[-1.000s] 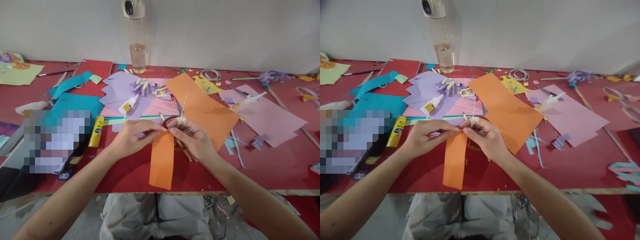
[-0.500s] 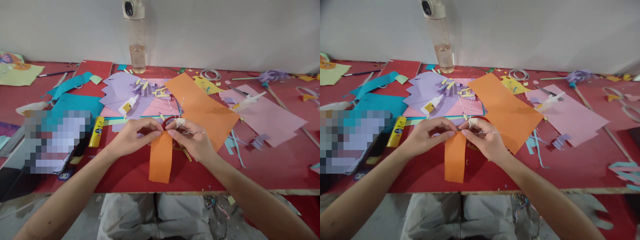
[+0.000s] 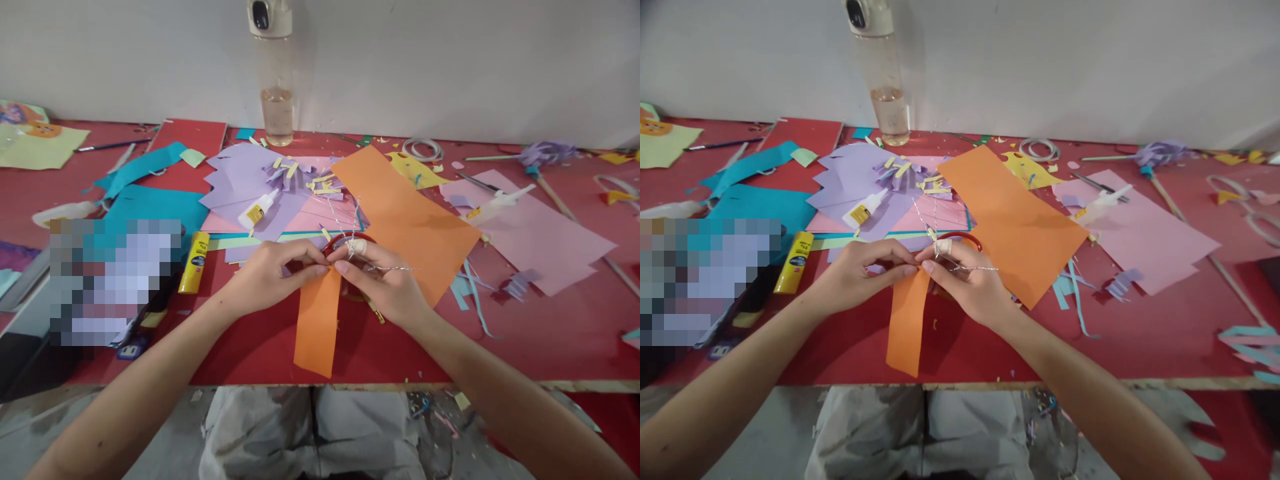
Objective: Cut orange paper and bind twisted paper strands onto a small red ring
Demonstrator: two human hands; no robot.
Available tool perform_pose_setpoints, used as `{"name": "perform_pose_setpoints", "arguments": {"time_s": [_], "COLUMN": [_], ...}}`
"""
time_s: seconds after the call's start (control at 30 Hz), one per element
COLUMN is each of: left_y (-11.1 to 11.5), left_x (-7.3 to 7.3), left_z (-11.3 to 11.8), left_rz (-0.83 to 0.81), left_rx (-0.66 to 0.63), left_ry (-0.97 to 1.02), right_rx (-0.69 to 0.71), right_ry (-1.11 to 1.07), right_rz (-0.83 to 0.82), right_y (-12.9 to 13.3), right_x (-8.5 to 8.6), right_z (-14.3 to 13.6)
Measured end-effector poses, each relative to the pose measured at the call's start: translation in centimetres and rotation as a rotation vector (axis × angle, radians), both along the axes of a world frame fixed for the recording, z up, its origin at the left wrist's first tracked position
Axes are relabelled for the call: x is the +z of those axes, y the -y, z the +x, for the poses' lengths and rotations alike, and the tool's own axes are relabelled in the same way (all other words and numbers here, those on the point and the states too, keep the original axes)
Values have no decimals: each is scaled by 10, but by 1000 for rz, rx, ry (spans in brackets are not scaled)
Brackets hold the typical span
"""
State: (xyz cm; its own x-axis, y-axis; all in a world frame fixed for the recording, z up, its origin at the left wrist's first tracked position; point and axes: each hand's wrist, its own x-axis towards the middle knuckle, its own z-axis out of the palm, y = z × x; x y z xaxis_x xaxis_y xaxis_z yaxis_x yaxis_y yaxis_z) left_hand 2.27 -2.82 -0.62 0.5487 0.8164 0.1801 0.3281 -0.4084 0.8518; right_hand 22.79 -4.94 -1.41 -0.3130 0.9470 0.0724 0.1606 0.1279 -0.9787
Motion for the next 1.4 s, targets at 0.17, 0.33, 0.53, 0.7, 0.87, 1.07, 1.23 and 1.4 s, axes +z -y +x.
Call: {"name": "perform_pose_setpoints", "arguments": {"time_s": [0.17, 0.33, 0.53, 0.7, 0.87, 1.07, 1.23, 1.4], "left_y": [1, 2, 2, 1, 2, 2, 1, 1], "left_x": [0, 2, 1, 0, 1, 1, 1, 0], "left_z": [0, -1, -2, -2, -2, 0, 0, 1], "left_rz": [4, 12, 1, 16, 8, -8, -22, 32], "left_rx": [8, 8, -21, -27, -21, -6, -19, -14], "left_ry": [15, 12, 15, -6, -16, -16, -11, -37], "right_rx": [-24, -38, -59, -61, -14, -19, -57, -30], "right_ry": [-7, -31, -21, -32, -108, -75, -10, -44], "right_rz": [43, 8, 76, 70, -33, -5, 39, 20], "right_y": [-1, 0, -1, -2, 0, 2, 3, 3], "right_x": [-1, -2, -5, -6, -3, -3, -1, 0], "right_z": [1, 0, 2, 2, -1, -1, 0, -1]}}
